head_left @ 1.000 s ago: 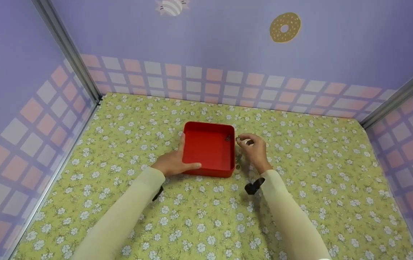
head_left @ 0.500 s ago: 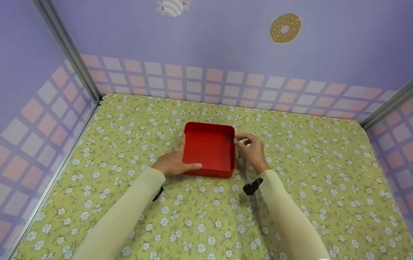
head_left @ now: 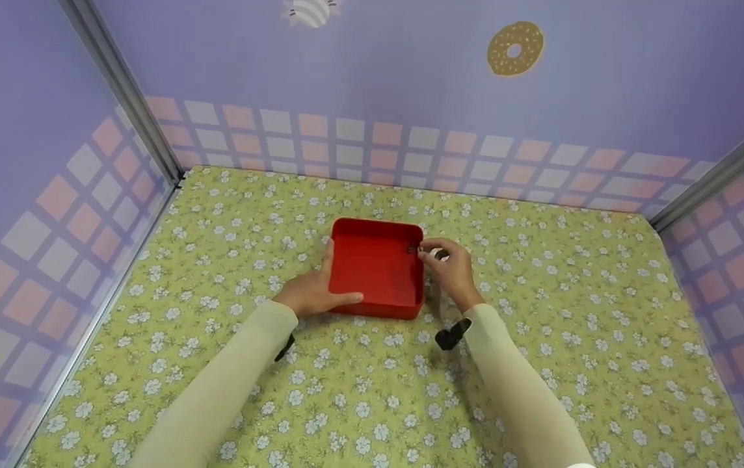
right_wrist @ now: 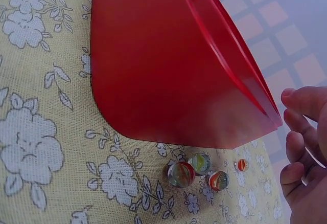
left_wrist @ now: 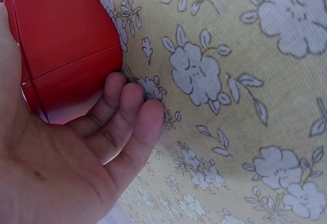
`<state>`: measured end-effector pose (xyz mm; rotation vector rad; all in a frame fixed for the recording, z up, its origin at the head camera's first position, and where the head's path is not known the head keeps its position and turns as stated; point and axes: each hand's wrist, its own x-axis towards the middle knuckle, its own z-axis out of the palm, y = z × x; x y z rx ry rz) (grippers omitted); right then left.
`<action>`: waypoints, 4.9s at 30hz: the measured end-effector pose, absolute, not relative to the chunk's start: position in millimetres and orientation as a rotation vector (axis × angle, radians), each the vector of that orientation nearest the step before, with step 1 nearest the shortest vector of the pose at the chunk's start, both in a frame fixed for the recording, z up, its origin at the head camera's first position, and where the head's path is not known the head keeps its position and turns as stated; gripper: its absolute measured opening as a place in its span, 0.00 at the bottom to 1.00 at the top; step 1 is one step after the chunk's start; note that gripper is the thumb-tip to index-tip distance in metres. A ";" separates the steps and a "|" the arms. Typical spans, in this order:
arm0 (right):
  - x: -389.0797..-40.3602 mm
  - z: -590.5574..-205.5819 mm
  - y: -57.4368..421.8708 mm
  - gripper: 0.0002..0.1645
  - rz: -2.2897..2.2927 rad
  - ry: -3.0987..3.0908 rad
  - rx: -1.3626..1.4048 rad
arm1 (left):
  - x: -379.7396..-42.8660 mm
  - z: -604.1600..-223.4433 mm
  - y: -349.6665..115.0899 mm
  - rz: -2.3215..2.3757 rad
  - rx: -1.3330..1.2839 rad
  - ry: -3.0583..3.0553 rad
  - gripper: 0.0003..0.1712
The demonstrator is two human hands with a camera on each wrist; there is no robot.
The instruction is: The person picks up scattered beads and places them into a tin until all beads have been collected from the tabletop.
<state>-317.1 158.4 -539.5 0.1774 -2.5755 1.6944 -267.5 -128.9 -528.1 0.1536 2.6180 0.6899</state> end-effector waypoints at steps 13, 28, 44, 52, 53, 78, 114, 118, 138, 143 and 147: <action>-318.3 -540.8 155.3 0.12 1.733 -2.585 0.219 | -267.1 -526.3 -130.0 0.701 0.158 2.605 0.73; -312.7 -532.0 155.2 0.15 1.751 -2.600 0.229 | -266.2 -525.0 -129.5 0.703 0.158 2.586 0.72; -314.4 -532.4 161.4 0.15 1.736 -2.608 0.196 | -266.1 -525.5 -130.2 0.710 0.164 2.598 0.74; -314.1 -536.5 164.5 0.15 1.676 -2.601 0.193 | -267.0 -527.3 -129.9 0.726 0.159 2.594 0.73; -317.4 -542.4 166.2 0.16 1.668 -2.601 0.189 | -266.9 -527.3 -129.9 0.727 0.159 2.594 0.73; -319.2 -549.4 172.2 0.13 1.673 -2.648 0.136 | -266.4 -529.8 -129.1 0.736 0.144 2.604 0.73; -329.6 -562.6 174.9 0.19 1.613 -2.754 0.121 | -264.6 -528.8 -128.8 0.738 0.133 2.607 0.73; -331.9 -566.2 176.2 0.19 1.621 -2.763 0.106 | -263.6 -527.9 -128.2 0.733 0.134 2.612 0.73; -342.6 -567.9 174.3 0.21 1.560 -2.754 0.132 | -265.6 -528.1 -129.1 0.740 0.146 2.614 0.73; -344.8 -566.7 173.4 0.20 1.545 -2.751 0.139 | -264.9 -527.6 -128.2 0.756 0.140 2.622 0.73; -346.2 -567.2 172.8 0.20 1.546 -2.756 0.134 | -265.0 -527.4 -128.0 0.753 0.141 2.624 0.73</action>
